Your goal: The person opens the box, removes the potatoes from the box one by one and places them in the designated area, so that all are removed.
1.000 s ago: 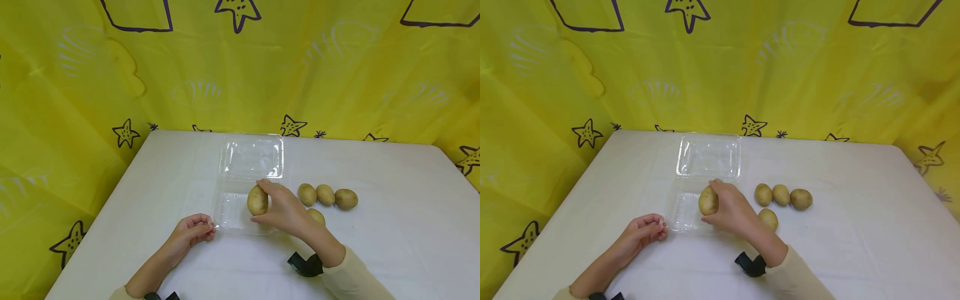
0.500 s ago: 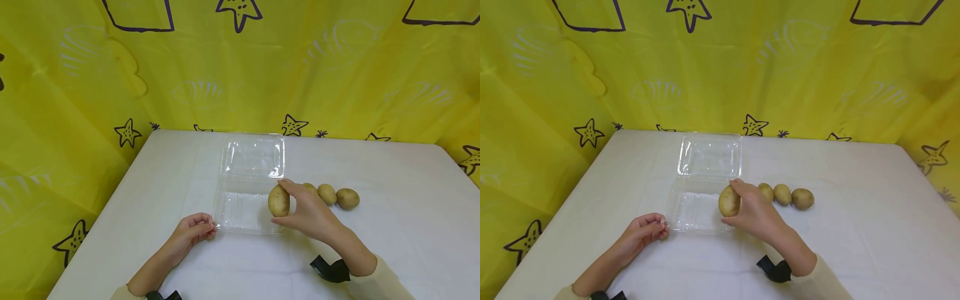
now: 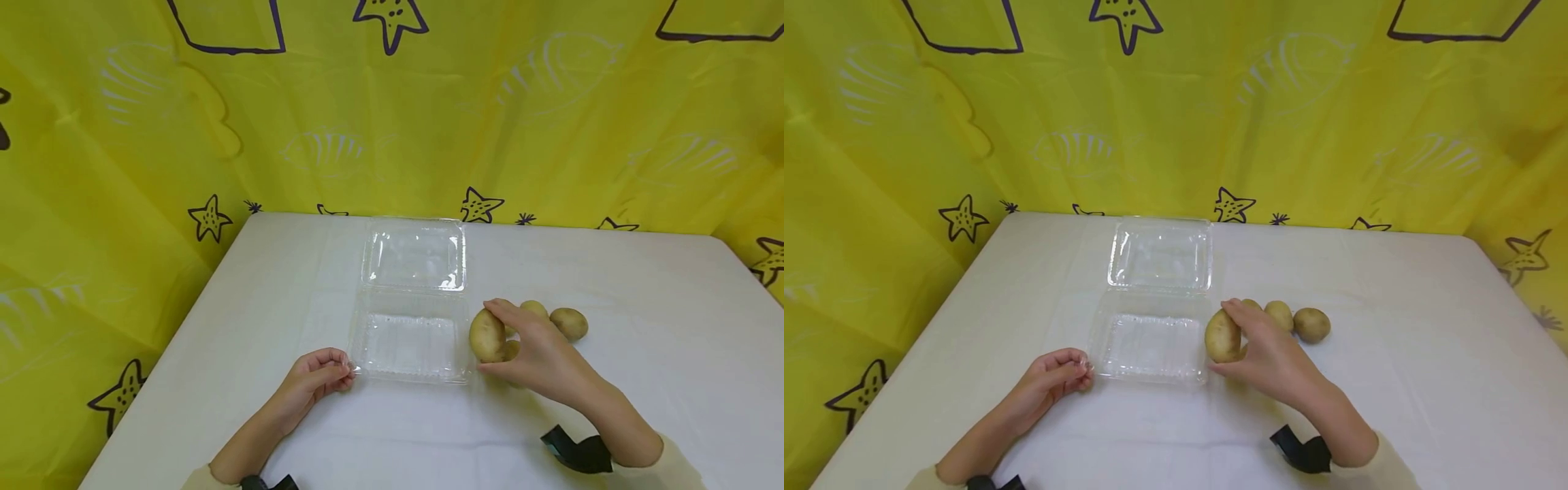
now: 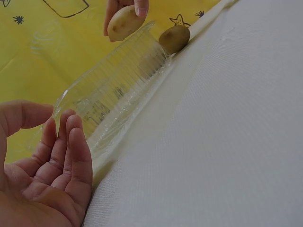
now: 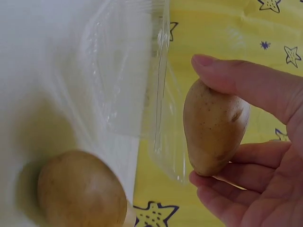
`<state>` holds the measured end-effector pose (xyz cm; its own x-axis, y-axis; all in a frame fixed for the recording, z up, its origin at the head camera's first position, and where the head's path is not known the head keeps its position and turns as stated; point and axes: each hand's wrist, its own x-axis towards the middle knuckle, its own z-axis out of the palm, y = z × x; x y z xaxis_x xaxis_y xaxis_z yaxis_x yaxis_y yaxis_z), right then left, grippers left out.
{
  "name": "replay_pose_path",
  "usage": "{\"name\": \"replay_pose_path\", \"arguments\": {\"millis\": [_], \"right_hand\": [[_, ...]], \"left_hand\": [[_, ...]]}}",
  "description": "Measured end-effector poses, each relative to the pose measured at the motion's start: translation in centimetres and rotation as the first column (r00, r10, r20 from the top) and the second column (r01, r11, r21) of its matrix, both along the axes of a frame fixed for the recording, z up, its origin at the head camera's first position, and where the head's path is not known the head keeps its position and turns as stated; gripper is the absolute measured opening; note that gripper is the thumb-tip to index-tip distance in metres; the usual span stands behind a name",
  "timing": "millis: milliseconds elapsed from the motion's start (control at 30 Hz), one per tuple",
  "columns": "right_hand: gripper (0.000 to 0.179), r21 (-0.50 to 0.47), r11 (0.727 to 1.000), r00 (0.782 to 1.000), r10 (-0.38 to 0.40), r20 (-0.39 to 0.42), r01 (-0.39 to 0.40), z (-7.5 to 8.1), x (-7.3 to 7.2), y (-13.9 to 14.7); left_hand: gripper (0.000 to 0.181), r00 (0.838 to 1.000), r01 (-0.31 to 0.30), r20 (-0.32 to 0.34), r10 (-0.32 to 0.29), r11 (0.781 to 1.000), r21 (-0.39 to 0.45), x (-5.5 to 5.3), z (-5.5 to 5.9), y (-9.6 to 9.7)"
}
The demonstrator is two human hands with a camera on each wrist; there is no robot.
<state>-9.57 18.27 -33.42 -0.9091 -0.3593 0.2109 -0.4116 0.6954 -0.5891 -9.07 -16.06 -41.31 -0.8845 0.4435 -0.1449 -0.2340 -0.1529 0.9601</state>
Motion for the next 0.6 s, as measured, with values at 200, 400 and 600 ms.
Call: {"name": "replay_pose_path", "arguments": {"millis": [200,400,600], "right_hand": [[0.079,0.019,0.999,1.0,-0.028,-0.007,0.028,-0.4,0.7,2.0],[0.083,0.025,0.999,1.0,-0.025,-0.011,0.025,-0.5,1.1,3.3],[0.086,0.062,0.998,1.0,-0.006,-0.024,0.007,-0.7,1.4,5.2]], "left_hand": [[0.004,1.0,-0.002,0.001,0.002,1.0,0.001,0.0,-0.1,0.0],[0.004,1.0,-0.011,0.002,0.011,1.0,0.002,0.0,-0.1,0.0],[0.004,1.0,-0.01,0.006,0.01,1.0,0.001,0.0,-0.1,0.1]]}}
